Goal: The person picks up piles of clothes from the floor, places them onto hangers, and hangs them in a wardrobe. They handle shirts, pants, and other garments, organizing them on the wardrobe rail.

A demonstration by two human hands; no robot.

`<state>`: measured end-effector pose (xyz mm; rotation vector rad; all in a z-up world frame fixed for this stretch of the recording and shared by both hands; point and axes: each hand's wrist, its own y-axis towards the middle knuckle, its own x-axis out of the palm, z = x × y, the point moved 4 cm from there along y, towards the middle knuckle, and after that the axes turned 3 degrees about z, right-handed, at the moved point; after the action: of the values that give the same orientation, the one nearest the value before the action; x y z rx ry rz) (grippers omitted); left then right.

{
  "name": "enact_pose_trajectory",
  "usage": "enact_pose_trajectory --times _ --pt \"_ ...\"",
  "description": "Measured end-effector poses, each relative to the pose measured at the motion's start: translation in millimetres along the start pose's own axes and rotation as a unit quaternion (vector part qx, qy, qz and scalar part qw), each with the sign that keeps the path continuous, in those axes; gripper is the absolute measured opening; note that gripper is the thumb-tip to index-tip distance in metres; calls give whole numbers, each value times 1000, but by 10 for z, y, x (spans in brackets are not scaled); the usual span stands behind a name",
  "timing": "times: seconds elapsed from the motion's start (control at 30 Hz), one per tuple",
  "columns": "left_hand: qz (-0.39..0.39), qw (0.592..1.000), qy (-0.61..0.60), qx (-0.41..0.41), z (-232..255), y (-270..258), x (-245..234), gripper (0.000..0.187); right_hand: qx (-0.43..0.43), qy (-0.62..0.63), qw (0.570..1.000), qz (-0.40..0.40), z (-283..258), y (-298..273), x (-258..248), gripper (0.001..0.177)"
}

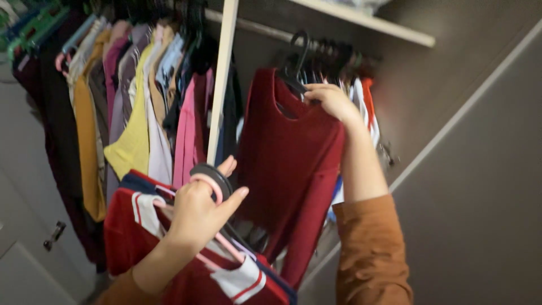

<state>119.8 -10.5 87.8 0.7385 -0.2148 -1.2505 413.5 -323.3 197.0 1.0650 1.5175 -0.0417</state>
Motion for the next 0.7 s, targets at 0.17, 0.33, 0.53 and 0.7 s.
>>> enact_pose_trajectory --times 0.17,0.33,0.53,0.7 --pt "16 998 50 -44 -285 451 236 61 -129 -113 985 26 1339 1398 532 17" --pt "73 992 101 -26 -571 701 345 43 69 -54 993 80 2141 2285 1326 16" --pt "90 993 77 9 -744 850 458 29 130 149 963 184 1795 2666 2471 34" --pt "101 992 60 46 -707 914 499 26 178 109 966 151 907 2302 2253 58"
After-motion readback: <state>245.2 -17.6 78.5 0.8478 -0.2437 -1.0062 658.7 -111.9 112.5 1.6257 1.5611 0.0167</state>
